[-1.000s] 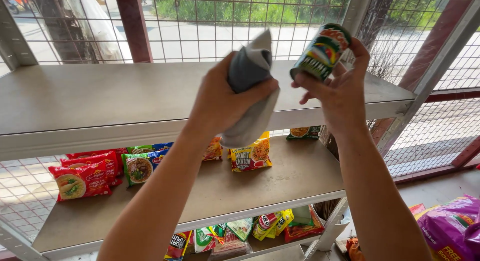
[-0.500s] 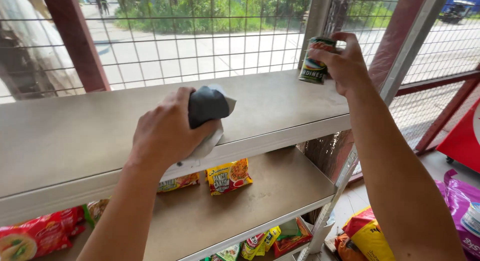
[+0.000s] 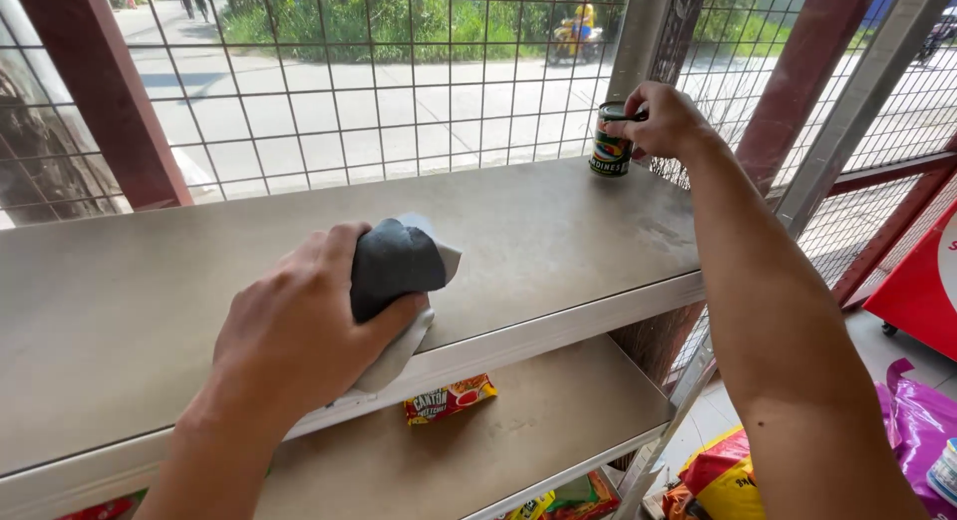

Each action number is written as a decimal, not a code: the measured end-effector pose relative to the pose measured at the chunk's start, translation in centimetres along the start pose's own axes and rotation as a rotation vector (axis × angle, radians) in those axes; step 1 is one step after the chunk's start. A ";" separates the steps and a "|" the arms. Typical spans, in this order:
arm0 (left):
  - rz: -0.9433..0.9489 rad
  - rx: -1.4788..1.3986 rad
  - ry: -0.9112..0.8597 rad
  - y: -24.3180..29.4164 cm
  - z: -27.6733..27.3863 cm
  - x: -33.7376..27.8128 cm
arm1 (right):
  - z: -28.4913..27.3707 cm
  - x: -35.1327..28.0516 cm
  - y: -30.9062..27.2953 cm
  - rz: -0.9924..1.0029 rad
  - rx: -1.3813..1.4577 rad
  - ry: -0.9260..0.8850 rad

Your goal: The person is wiping dust off of canned sardine containers with a cloth and placing them onto a grocery shelf.

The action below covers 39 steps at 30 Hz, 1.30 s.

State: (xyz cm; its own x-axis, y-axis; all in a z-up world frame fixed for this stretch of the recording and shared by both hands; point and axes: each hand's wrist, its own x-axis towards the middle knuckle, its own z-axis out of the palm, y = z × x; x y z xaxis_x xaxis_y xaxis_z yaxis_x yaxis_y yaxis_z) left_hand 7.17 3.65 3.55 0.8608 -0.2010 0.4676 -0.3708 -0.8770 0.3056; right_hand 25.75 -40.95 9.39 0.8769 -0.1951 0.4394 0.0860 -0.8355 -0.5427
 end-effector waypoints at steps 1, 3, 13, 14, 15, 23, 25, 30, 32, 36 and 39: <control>0.031 -0.001 0.039 0.0 0.2 0.0 | 0.2 0.3 0.2 0.015 0.016 -0.016; 0.063 0.000 0.086 0.0 0.3 0.2 | 0.9 3.0 3.2 0.024 0.034 -0.027; 0.114 0.037 0.084 -0.4 1.1 0.2 | 1.2 1.0 1.8 -0.015 -0.384 0.123; 0.156 0.032 0.131 -0.5 1.1 0.2 | 1.1 -0.6 -0.6 0.134 -0.461 0.095; 0.155 0.033 0.132 -0.4 1.0 0.3 | 1.3 0.3 0.2 0.132 -0.460 0.096; 0.134 0.078 0.050 -0.4 0.9 0.3 | 2.6 2.9 4.1 -0.006 -0.432 0.174; 0.137 0.086 0.031 -0.4 0.9 0.2 | 2.9 3.7 5.2 -0.042 -0.424 0.191; 0.202 0.091 0.096 -0.6 1.0 0.2 | 3.1 4.2 6.5 -0.085 -0.351 0.210; 0.202 0.080 0.102 -0.6 1.0 0.2 | 2.8 4.4 6.5 -0.074 -0.286 0.173; 0.170 0.084 0.057 -0.7 1.1 0.3 | 2.1 1.9 3.2 0.001 -0.429 0.178; 0.168 0.087 0.097 -1.1 1.3 -0.1 | 1.2 0.0 2.5 0.059 -0.386 0.323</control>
State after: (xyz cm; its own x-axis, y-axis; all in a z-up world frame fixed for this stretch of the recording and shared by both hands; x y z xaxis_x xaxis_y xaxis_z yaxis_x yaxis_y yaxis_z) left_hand 7.97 4.02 2.09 0.7503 -0.3080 0.5849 -0.4711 -0.8699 0.1463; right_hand 26.51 -42.43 7.19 0.6783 -0.3458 0.6483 -0.1942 -0.9353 -0.2958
